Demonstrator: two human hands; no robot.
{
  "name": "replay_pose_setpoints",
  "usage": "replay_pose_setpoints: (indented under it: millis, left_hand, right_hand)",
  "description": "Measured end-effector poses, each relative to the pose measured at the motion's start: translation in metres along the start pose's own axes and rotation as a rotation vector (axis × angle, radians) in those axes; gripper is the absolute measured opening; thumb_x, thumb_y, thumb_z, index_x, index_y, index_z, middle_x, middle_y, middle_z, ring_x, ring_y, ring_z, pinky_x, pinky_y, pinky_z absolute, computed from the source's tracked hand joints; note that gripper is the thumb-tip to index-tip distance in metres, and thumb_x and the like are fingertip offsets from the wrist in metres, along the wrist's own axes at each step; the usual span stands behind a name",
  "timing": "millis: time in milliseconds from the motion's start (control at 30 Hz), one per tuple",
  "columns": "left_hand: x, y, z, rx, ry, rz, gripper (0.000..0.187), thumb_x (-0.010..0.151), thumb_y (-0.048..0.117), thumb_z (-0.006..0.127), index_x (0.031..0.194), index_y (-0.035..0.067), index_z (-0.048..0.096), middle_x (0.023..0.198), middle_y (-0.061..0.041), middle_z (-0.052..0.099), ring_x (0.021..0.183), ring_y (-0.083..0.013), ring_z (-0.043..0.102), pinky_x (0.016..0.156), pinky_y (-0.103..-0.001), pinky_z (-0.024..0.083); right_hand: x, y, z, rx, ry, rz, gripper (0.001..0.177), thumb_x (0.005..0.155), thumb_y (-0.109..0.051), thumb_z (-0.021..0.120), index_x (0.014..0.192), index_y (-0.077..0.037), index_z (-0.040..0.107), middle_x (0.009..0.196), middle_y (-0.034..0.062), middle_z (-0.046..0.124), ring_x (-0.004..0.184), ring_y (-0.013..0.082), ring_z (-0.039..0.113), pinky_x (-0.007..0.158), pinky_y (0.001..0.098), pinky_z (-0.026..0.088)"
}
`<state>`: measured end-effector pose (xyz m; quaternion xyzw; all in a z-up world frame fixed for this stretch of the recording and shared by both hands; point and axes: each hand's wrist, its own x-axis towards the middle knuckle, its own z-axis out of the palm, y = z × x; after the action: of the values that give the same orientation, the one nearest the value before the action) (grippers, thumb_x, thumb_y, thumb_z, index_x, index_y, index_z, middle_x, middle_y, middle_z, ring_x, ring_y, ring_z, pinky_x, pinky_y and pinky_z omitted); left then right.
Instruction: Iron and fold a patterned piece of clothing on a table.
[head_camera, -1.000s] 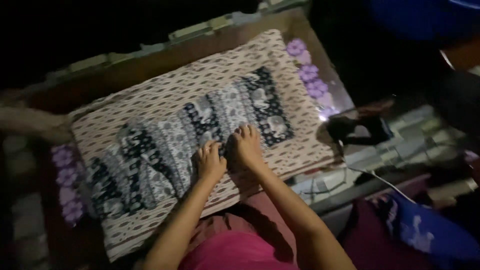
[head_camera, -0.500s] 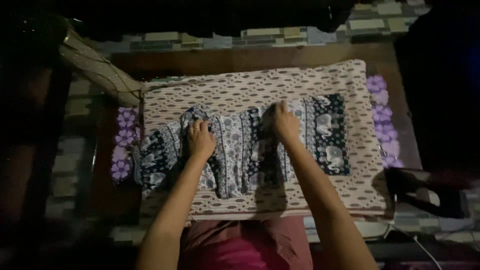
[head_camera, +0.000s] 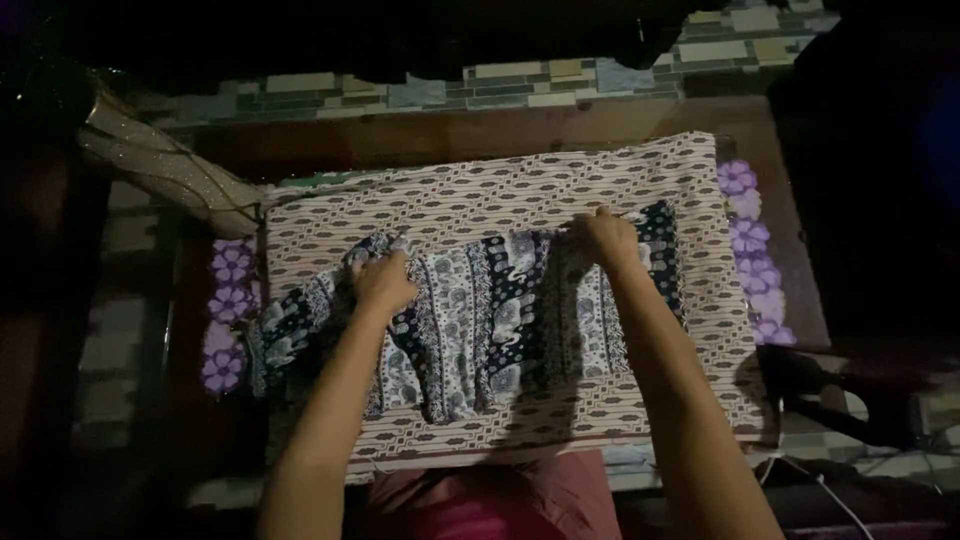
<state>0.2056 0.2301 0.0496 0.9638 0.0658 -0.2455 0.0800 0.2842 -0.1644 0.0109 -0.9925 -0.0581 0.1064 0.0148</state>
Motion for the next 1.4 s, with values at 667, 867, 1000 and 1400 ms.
replay_pose_setpoints:
  millis: [667, 867, 1000, 1400]
  left_hand:
    - [0.072, 0.005, -0.162, -0.795, 1.175, 0.596, 0.026, 0.101, -0.008, 0.059, 0.102, 0.006, 0.037, 0.105, -0.022, 0.036, 0.090, -0.0354, 0.040, 0.085, -0.037, 0.039]
    - [-0.001, -0.004, -0.149, -0.319, 1.429, 0.824, 0.033, 0.091, -0.020, 0.059, 0.116, -0.002, 0.047, 0.114, -0.016, 0.052, 0.103, -0.0334, 0.052, 0.102, -0.042, 0.042]
    - [-0.015, -0.028, -0.031, -0.426, 1.228, 0.656, 0.022, 0.086, -0.015, 0.060, 0.099, 0.000, 0.050, 0.124, -0.023, 0.054, 0.116, -0.0440, 0.056, 0.097, -0.048, 0.051]
    - [-0.112, -0.015, 0.083, -0.121, 0.665, 0.112, 0.019, 0.078, 0.013, 0.074, 0.095, 0.011, 0.068, 0.107, -0.011, 0.064, 0.095, -0.0392, 0.063, 0.072, -0.052, 0.052]
  right_hand:
    - [-0.033, 0.076, -0.183, 0.308, 0.966, -0.001, 0.021, 0.096, -0.011, 0.067, 0.116, -0.004, 0.062, 0.111, 0.0206, 0.066, 0.100, 0.0453, 0.063, 0.079, 0.0524, 0.051]
    - [-0.070, 0.124, -0.129, -0.039, 1.225, -0.021, 0.012, 0.101, -0.003, 0.062, 0.113, -0.003, 0.062, 0.119, 0.0166, 0.061, 0.116, 0.0398, 0.060, 0.102, 0.0491, 0.051]
    - [-0.131, 0.120, -0.039, -0.284, 1.011, 0.068, 0.024, 0.091, -0.014, 0.064, 0.113, -0.005, 0.063, 0.115, 0.0132, 0.062, 0.112, 0.0324, 0.057, 0.100, 0.0483, 0.045]
    - [-0.211, 0.109, 0.089, -0.328, 0.742, 0.216, 0.014, 0.094, -0.023, 0.060, 0.106, -0.018, 0.064, 0.108, 0.0037, 0.062, 0.105, 0.0257, 0.057, 0.093, 0.0421, 0.044]
